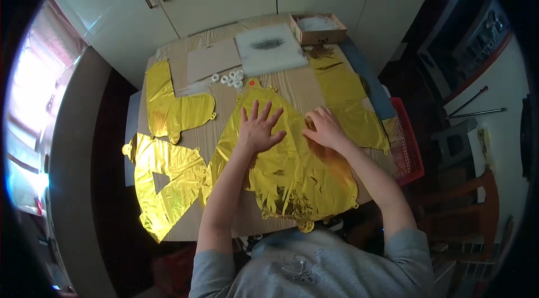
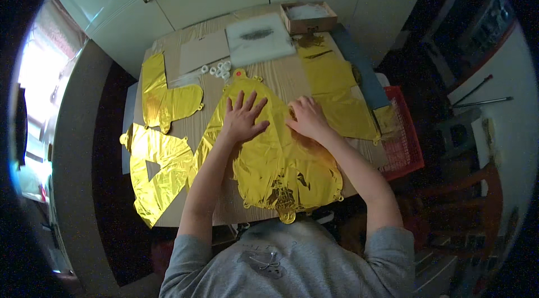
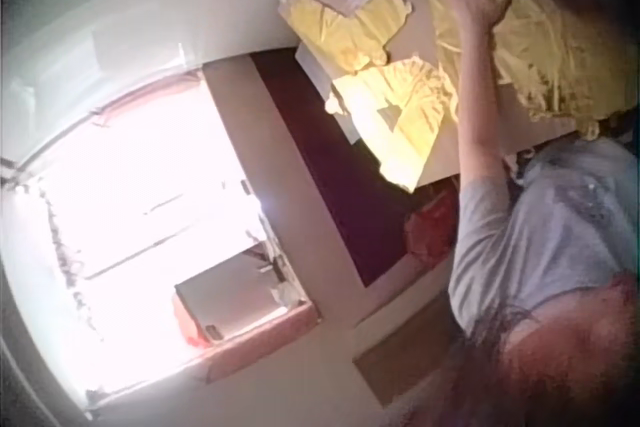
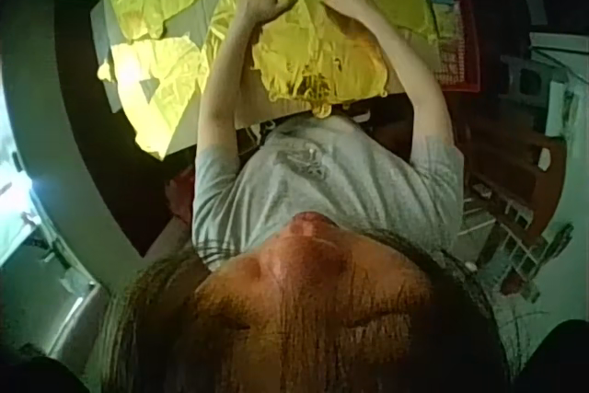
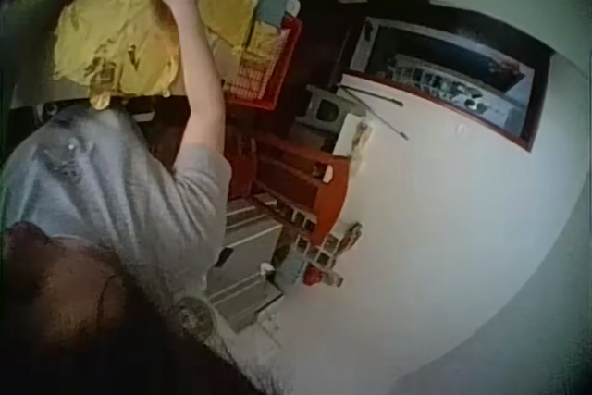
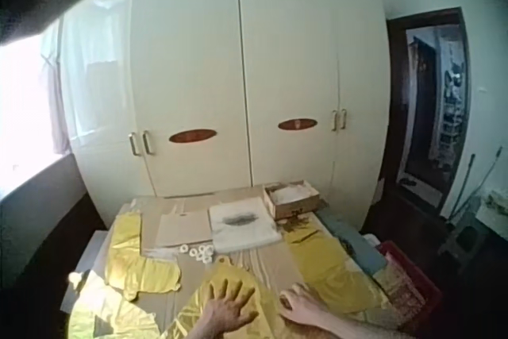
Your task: Folding gold foil star-shaped balloons and inserting them into plastic sleeves with cardboard backings.
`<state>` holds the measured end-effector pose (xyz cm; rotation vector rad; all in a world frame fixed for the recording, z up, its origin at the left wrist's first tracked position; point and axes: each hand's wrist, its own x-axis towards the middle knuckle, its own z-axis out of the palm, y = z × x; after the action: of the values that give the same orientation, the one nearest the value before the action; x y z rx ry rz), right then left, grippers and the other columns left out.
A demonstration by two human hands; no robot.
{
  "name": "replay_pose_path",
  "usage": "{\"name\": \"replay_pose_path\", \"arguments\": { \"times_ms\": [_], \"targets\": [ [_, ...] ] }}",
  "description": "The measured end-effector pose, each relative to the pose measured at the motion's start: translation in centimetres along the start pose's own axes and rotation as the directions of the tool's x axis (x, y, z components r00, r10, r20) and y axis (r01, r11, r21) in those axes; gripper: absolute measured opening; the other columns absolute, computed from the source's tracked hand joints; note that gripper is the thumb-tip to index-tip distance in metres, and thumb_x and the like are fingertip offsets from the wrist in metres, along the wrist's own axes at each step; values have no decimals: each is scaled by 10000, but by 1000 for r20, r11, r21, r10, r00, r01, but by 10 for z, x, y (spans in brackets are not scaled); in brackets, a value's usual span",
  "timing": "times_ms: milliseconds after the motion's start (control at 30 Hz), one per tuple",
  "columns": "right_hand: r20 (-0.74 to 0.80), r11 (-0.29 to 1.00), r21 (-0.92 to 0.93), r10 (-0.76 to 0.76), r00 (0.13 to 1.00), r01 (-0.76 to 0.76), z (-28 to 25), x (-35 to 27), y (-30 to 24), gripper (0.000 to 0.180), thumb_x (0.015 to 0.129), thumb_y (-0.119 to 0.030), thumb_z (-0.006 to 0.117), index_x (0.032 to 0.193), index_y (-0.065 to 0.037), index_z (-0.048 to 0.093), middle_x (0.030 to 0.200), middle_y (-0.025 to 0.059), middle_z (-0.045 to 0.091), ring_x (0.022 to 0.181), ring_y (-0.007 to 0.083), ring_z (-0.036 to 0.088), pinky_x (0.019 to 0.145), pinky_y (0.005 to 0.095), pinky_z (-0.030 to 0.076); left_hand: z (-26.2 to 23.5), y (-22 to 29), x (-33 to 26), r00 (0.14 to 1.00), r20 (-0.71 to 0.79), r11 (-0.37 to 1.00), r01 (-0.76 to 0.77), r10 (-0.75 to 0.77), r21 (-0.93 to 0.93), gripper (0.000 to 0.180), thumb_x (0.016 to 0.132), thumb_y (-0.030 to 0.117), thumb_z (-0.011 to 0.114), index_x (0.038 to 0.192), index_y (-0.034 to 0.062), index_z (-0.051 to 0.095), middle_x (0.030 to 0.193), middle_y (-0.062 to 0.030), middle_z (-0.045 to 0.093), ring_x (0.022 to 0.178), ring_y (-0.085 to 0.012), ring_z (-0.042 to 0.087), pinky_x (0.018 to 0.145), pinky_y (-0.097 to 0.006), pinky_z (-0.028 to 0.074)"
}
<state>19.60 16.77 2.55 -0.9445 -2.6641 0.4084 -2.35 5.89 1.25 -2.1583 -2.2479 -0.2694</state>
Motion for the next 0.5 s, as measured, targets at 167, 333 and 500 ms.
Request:
{"name": "replay_pose_path", "arguments": {
  "times_ms": [167,333,500],
  "targets": [
    [232,983,21,174,957,-184,-3,29,3,365,751,-398,738,929,-102,624,1171,124,529,1167,315,493,958,452,425,-3,0,1,1000,-5,1000,3,-4,-8,701,846,591,480,1469,288,375,1547,-114,303,1430,-423,210,1116,-664,128],
    [333,979,13,189,924,-205,-2,30,3,321,745,-380,734,890,-117,622,1157,121,550,1152,315,505,955,443,425,0,0,1,1000,-5,1000,6,-6,-16,693,849,581,477,1470,291,374,1547,-113,306,1432,-418,208,1119,-663,118],
    [469,858,356,179,865,-370,-6,25,5,387,820,-378,681,1039,-77,578,1154,119,569,1123,297,524,950,425,420,-2,0,-2,1000,10,1000,15,-15,-12,692,852,582,462,1474,294,368,1552,-109,298,1437,-412,200,1123,-660,106]
  ]
}}
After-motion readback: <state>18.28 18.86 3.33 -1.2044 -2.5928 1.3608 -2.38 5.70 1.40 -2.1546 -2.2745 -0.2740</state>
